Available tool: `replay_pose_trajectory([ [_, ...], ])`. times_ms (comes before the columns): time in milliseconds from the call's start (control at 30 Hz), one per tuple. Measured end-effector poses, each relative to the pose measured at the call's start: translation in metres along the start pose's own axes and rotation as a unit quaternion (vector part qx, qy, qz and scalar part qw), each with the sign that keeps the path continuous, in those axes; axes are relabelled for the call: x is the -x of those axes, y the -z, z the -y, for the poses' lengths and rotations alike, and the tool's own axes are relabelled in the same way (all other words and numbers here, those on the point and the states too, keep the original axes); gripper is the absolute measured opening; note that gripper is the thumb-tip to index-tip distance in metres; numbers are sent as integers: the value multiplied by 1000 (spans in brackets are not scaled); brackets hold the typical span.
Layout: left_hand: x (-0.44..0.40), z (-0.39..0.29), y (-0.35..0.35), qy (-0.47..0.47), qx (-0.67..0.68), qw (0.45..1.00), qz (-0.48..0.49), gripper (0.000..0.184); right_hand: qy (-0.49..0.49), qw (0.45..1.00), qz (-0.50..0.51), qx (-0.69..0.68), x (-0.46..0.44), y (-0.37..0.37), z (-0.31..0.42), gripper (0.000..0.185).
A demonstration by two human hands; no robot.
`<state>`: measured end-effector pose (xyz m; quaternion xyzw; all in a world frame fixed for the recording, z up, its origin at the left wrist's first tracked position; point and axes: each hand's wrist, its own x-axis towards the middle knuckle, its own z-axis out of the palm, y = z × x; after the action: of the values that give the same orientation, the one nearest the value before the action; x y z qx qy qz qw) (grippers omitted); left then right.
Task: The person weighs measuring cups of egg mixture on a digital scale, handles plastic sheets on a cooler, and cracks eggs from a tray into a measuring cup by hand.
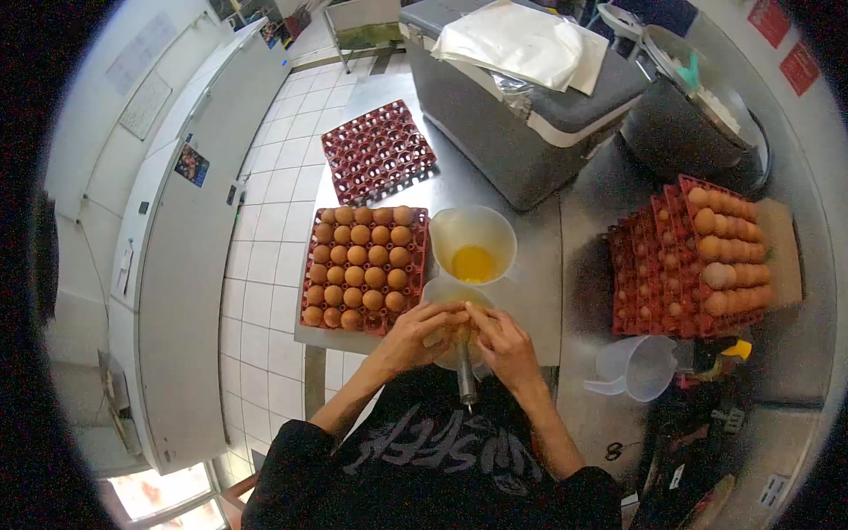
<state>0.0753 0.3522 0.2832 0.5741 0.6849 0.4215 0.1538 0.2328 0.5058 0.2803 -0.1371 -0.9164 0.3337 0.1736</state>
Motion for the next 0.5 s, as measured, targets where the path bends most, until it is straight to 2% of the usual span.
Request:
replay_pose_trajectory([
  [33,4,4,-6,6,-4,1000,-3,54,4,1000,4,-5,1,2,2,66],
  [100,10,9,-17,42,89,994,-37,49,-25,998,24,-52,-3,7,10,61],
  [133,13,6,-19,52,83,994,-45,49,-17,998,33,-59,-7,10,18,61],
  [200,15,-9,-17,99,162,977,-99,44,-194,954,83,-213,-15,12,33,51],
  [233,18,-12,-18,163,248,949,-106,40,-188,954,92,-217,-16,7,31,51],
  [267,23,-12,-17,165,243,949,-115,40,-186,942,108,-257,-18,4,26,48],
  [333,33,-7,-19,241,306,909,-149,40,-184,928,125,-298,-26,1,25,44],
  [367,40,-5,-18,245,305,908,-148,40,-185,915,160,-320,-29,1,27,42],
  [433,51,1,-13,198,190,914,-299,41,-187,901,194,-341,-28,-4,27,39],
  [467,58,4,-7,195,191,914,-301,41,-168,914,169,-330,-28,-10,21,37],
  [500,69,9,1,233,82,922,-300,42,-146,926,144,-317,-31,-14,15,34],
])
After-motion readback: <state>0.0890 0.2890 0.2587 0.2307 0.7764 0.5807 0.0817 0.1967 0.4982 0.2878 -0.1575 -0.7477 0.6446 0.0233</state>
